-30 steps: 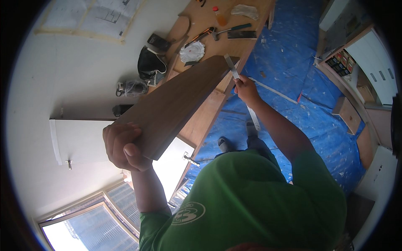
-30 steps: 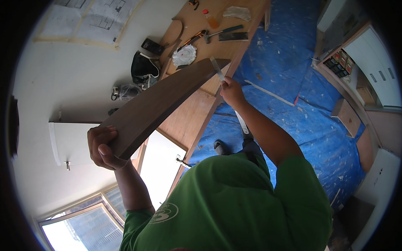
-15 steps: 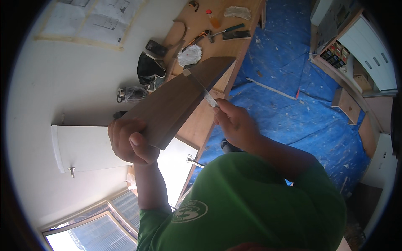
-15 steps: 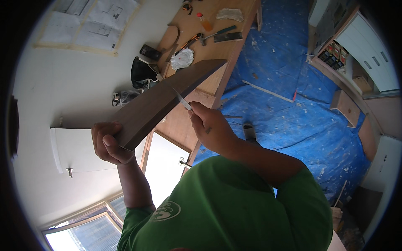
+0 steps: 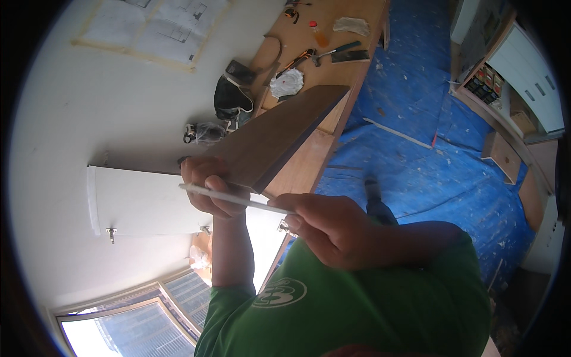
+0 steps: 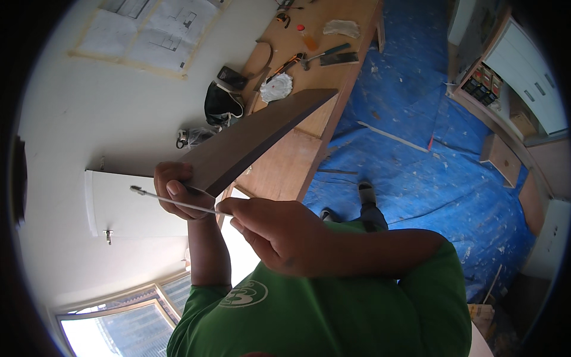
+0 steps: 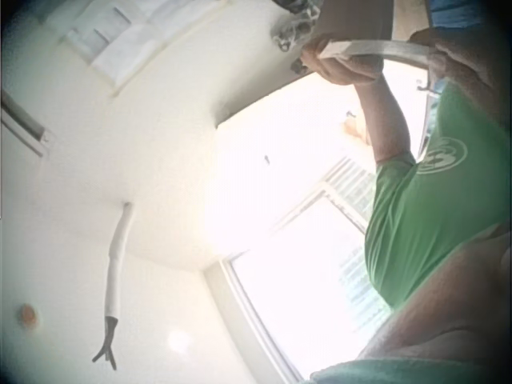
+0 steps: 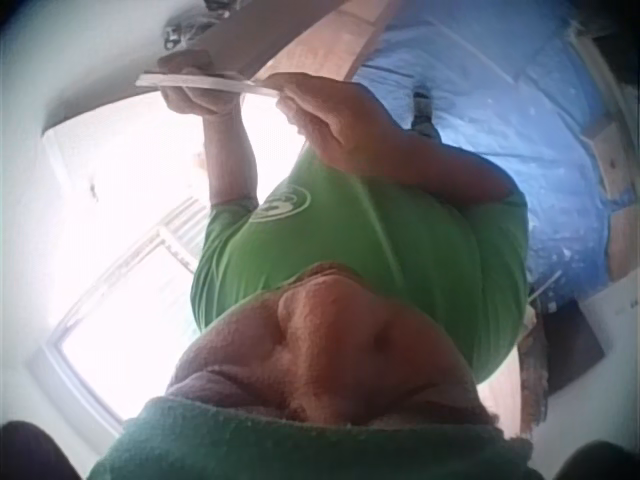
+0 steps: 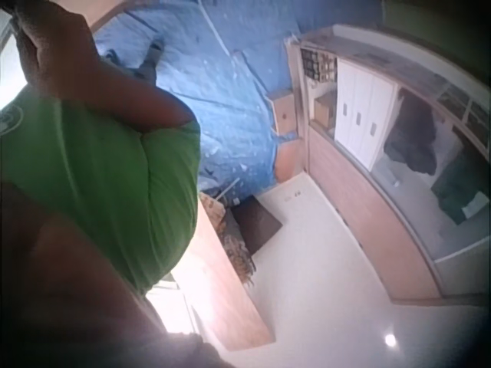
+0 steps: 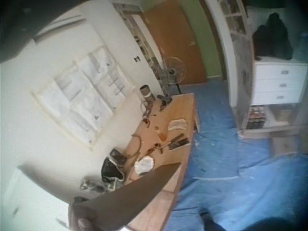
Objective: The person sands the edges of a white cabinet door with a sanding block, then wipes the surface with a cloth. They handle a brown wooden panel and apply a strip of tape to its edge.
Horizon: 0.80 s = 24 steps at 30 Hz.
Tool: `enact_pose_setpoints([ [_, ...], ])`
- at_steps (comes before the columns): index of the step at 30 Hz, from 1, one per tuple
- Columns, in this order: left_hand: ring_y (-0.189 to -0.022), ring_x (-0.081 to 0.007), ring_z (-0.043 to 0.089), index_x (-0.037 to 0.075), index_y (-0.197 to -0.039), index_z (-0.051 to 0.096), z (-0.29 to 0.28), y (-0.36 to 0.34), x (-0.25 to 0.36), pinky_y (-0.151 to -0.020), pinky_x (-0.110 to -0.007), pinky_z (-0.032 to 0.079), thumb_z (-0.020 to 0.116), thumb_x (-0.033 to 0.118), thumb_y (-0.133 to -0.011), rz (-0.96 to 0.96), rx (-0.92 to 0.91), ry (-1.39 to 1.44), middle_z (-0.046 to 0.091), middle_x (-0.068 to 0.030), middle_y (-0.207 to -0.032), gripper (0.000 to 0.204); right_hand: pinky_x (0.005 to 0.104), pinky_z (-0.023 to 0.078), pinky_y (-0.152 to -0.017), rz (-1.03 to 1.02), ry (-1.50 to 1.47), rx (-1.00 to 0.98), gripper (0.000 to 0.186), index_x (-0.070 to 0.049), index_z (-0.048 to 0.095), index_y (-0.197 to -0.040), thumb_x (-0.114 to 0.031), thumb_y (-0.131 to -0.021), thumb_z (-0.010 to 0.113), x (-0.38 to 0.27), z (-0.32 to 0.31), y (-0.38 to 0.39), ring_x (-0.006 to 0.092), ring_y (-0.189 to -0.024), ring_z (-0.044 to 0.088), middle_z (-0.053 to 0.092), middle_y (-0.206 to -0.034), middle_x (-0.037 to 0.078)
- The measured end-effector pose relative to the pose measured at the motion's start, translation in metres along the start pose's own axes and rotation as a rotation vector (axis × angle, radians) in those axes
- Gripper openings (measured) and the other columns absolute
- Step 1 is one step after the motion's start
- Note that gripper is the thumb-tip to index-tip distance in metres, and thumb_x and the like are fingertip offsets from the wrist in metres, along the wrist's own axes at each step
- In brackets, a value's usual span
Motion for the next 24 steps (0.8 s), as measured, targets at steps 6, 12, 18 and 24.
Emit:
enact_pose_setpoints([
  [6, -0.065, -0.0218, 0.050, 0.010, -0.071, 0.049, 0.000, -0.005, 0.002, -0.071, -0.038, 0.040, 0.038, 0.028, -0.106, 0.094, 0.033, -0.079, 0.054, -0.0061, -0.068, 0.041, 0.0316, 0.051, -0.064, 0.490, -0.268, 0.294, 0.018, -0.002, 0.055, -0.105, -0.017, -0.110, 0.047, 0.064, -0.058, -0.005, 0.0109, -0.069, 0.059, 0.060, -0.080, 0.005],
  [12, -0.074, -0.0209, 0.052, 0.011, -0.071, 0.049, 0.004, 0.003, 0.007, -0.078, -0.036, 0.038, 0.041, 0.025, -0.105, 0.046, 0.099, -0.146, 0.056, -0.0056, -0.073, 0.038, 0.0309, 0.044, -0.056, 0.503, -0.142, 0.056, 0.028, -0.003, 0.058, -0.097, -0.028, -0.109, 0.058, 0.045, -0.042, -0.011, 0.0072, -0.062, 0.051, 0.055, -0.070, 0.001],
  [18, -0.073, -0.0210, 0.056, 0.011, -0.073, 0.051, 0.000, 0.002, 0.012, -0.079, -0.035, 0.037, 0.040, 0.026, -0.107, 0.057, 0.068, -0.083, 0.058, -0.0041, -0.074, 0.039, 0.0309, 0.051, -0.062, 0.476, -0.045, 0.007, 0.022, -0.002, 0.059, -0.099, -0.022, -0.109, 0.054, 0.030, -0.033, -0.020, 0.0114, -0.066, 0.062, 0.067, -0.078, 0.006],
  [24, -0.072, -0.0214, 0.057, 0.011, -0.072, 0.052, -0.004, 0.006, 0.016, -0.080, -0.036, 0.037, 0.035, 0.033, -0.111, 0.061, 0.063, -0.148, 0.060, -0.0035, -0.075, 0.047, 0.0327, 0.054, -0.060, 0.685, 0.057, 0.244, 0.019, -0.002, 0.059, -0.110, -0.018, -0.110, 0.048, 0.120, -0.076, -0.027, 0.0132, -0.065, 0.066, 0.070, -0.082, 0.007],
])
Point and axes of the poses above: each hand's wrist, its own y-axis away from the middle knuckle, its own z-axis out of the palm, x = y × z, the point moved 1 cm from there along -y, towards the middle knuckle
